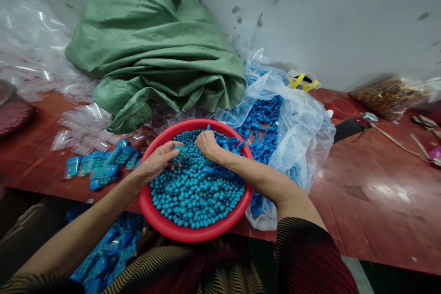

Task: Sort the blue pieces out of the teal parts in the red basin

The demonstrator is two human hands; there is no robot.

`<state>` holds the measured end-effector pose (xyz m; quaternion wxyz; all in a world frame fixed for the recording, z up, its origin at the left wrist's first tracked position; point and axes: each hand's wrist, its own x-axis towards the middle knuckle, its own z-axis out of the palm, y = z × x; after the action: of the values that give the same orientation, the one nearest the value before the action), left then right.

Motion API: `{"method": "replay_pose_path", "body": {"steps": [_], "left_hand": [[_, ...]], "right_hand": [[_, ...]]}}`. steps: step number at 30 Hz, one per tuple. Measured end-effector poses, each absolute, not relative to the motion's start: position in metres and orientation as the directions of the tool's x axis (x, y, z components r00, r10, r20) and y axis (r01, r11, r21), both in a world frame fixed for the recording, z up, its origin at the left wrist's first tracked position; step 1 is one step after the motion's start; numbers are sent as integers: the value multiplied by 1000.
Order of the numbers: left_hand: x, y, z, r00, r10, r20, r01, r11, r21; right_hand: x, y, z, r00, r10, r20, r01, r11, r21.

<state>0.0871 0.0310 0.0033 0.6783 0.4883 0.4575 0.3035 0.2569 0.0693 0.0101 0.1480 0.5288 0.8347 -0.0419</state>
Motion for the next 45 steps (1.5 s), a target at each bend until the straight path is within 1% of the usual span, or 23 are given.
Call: {"method": "replay_pose_path", "body": {"steps": [2,5,6,7,8,10,12,13,14,15,17,19,21,24,27,30,33,35,37,39,42,43,45], "left_hand": [[87,31,2,399,852,-339,59,345,937],[86,31,-1,394,862,-320,73,317,946],[86,32,-1,392,868,-306,73,302,951],[87,32,-2,391,873,-293,72,288,955],[87,32,-2,393,875,-282,70,278,958],[89,32,-2,407,876,-260,57,260,964],[92,31,0,426,877,-221,38,227,973],[93,31,0,435,878,-199,32,206,978],[94,30,1,440,880,-180,32,185,982],[95,29,1,438,884,-165,34,167,985],[96,27,2,414,898,-148,34,147,989],[96,25,3,377,916,-134,13,140,990],[95,24,5,361,925,-121,-8,133,991],[95,21,8,361,926,-106,-12,118,993],[95,20,10,364,926,-100,-10,111,994],[96,19,11,353,931,-94,-15,106,994],[99,18,10,313,947,-71,-20,81,997],[101,15,8,288,956,-52,-8,57,998],[103,13,7,278,959,-46,5,47,999],[102,13,8,288,956,-52,-9,57,998],[97,18,16,326,944,-60,-79,90,993],[95,20,19,334,941,-58,-99,97,990],[90,24,25,339,940,-46,-117,91,989]], "right_hand": [[257,69,15,-413,870,-271,890,448,81],[267,66,27,-415,892,-182,899,433,71],[271,66,30,-408,902,-141,907,418,48],[276,66,33,-412,906,-101,911,413,-5],[281,66,36,-424,903,-73,904,417,-97],[286,66,37,-481,874,-77,826,421,-374],[286,64,35,-534,834,-136,679,327,-657],[285,62,34,-544,824,-161,607,253,-754],[283,59,32,-540,825,-166,547,195,-814],[280,55,31,-524,840,-144,506,171,-845],[276,49,30,-482,874,-57,475,206,-856],[273,43,31,-481,877,4,476,265,-838],[272,40,33,-494,870,3,469,270,-841],[274,41,37,-486,874,-24,463,233,-855],[278,42,41,-541,840,-34,455,258,-852],[280,40,43,-593,805,6,489,367,-791],[279,37,42,-640,764,85,540,526,-657],[278,36,40,-676,726,126,536,602,-593],[280,37,39,-693,709,134,511,613,-603],[284,40,41,-673,732,107,468,533,-705],[291,45,46,-612,791,18,313,264,-912],[293,46,48,-597,803,-7,241,170,-956],[294,48,50,-564,825,-30,102,33,-994]]}}
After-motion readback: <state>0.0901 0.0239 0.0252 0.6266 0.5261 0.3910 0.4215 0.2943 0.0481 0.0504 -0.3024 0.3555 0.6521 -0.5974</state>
